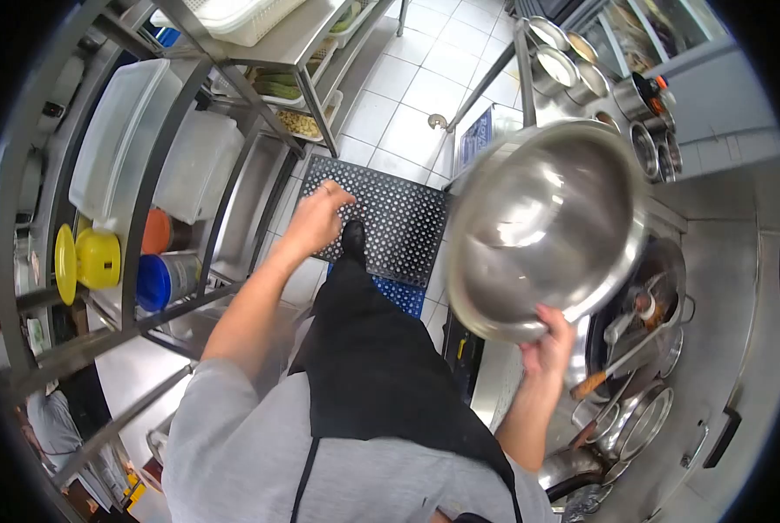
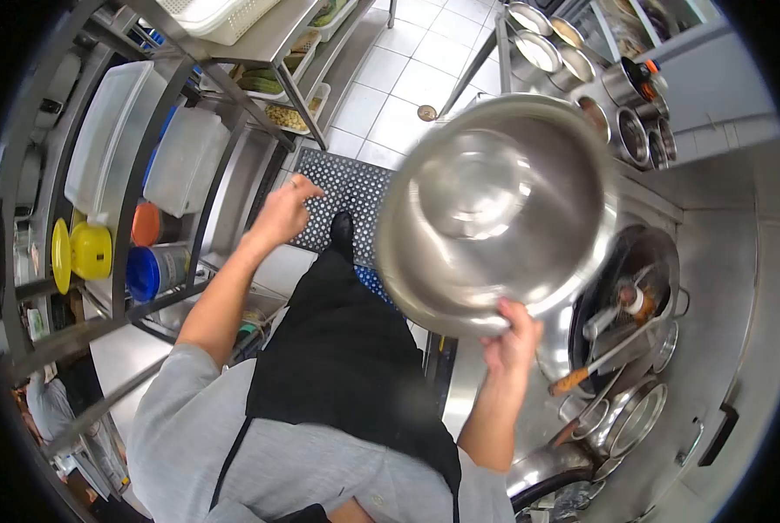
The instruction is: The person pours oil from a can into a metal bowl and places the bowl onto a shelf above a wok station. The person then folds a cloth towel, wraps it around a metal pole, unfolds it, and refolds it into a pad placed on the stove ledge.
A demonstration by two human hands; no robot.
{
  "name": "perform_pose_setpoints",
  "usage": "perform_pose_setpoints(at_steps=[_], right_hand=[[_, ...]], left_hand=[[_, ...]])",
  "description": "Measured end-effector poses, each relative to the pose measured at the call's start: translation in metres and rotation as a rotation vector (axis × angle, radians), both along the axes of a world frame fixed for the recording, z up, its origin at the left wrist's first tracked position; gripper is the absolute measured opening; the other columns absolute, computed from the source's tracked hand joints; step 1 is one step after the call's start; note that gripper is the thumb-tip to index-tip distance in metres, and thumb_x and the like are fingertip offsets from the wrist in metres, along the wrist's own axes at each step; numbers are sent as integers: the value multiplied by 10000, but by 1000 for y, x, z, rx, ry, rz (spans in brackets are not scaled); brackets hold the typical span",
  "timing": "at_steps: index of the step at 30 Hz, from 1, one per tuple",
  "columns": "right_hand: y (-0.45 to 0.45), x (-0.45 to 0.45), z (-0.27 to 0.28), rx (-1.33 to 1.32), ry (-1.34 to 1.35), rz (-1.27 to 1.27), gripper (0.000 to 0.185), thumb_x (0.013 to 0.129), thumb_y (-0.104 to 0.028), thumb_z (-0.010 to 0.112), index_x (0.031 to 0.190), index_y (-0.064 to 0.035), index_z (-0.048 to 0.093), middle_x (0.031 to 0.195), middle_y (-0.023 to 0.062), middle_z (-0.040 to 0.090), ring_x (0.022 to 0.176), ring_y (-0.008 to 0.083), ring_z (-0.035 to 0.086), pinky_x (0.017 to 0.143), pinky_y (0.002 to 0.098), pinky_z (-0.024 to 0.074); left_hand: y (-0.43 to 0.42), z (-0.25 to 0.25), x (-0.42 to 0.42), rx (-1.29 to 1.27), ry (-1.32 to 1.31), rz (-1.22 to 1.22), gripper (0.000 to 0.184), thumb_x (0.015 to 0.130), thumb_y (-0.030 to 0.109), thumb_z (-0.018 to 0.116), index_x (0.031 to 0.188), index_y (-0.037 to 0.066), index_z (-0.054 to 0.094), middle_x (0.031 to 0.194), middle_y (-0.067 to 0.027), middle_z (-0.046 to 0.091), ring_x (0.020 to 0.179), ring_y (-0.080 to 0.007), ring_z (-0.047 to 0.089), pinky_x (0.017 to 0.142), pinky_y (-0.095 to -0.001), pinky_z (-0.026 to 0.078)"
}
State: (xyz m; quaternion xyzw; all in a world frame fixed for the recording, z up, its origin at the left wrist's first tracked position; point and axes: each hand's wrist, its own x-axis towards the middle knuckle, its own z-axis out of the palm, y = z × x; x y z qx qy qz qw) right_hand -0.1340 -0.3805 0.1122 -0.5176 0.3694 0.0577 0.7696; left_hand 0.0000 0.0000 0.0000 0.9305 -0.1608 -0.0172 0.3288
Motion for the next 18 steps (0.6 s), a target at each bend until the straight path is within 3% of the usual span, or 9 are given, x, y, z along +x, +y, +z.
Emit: perform_pose_setpoints(at_steps=[1, 2, 3, 5, 7, 11, 12, 15, 18], right_hand=[[0, -4, 2, 1, 6, -6, 288, 803, -161, 706, 1026, 11, 649, 918, 180, 716, 689, 262, 710, 372, 310, 444], [6, -1, -20, 70, 62, -47, 155, 799, -100, 691, 917, -16, 635, 789, 117, 674, 577, 214, 649, 343, 306, 369], [66, 98, -41, 43, 135, -17, 159, 797, -94, 691, 914, -9, 626, 753, 100, 646, 541, 211, 613, 350, 292, 359], [99, 163, -82, 74, 198, 85, 80, 817, -94, 667, 861, -37, 632, 779, 79, 640, 570, 184, 599, 367, 290, 366], [107, 200, -117, 49, 292, 156, 160, 812, -101, 665, 942, -28, 607, 780, 86, 620, 565, 196, 585, 368, 282, 367], [152, 267, -251, 132, 504, 77, 290, 804, -58, 589, 1068, 60, 567, 767, 156, 623, 493, 215, 560, 331, 301, 387], [151, 280, -279, 148, 554, 74, 295, 807, -56, 582, 1077, 62, 561, 768, 161, 624, 482, 214, 555, 332, 303, 394], [146, 331, -348, 142, 620, 55, 306, 814, -53, 576, 1091, 76, 559, 781, 175, 633, 466, 219, 551, 331, 306, 414], [150, 376, -423, 58, 612, 35, 286, 803, -38, 599, 1068, 69, 581, 798, 170, 631, 475, 219, 551, 339, 306, 437]], left_hand=[[6, 7, 3, -32, -94, 47, 406, 713, -120, 509, 1030, 40, 708, 1154, -178, 614, 1030, -355, 641, 867, -422, 517], [10, 18, 7, -75, -147, 65, 403, 712, -118, 513, 1033, 35, 702, 1139, -160, 610, 997, -341, 640, 856, -391, 523], [56, 25, 96, -112, -78, 134, 384, 721, -107, 530, 1040, 27, 697, 1141, -157, 605, 993, -340, 632, 851, -372, 527], [79, 44, 172, -59, -245, 110, 363, 738, -60, 581, 1065, 48, 698, 1163, -161, 610, 1111, -352, 595, 945, -421, 498], [79, 34, 227, -22, -335, 39, 348, 751, 0, 630, 1090, 41, 695, 1220, -181, 595, 1166, -370, 564, 998, -446, 477], [101, 24, 337, 250, -376, 45, 515, 794, 38, 655, 1302, 105, 600, 1372, -204, 512, 1245, -419, 485, 1039, -481, 447], [102, 9, 353, 260, -347, 33, 618, 789, 39, 664, 1387, 134, 545, 1374, -209, 505, 1248, -415, 475, 1056, -480, 424], [98, 0, 382, 353, -355, -24, 675, 783, 38, 672, 1431, 148, 513, 1377, -199, 505, 1238, -395, 478, 1065, -464, 409], [102, 2, 390, 266, -317, -7, 702, 768, 17, 671, 1444, 126, 516, 1352, -182, 520, 1222, -374, 476, 1061, -443, 387]])
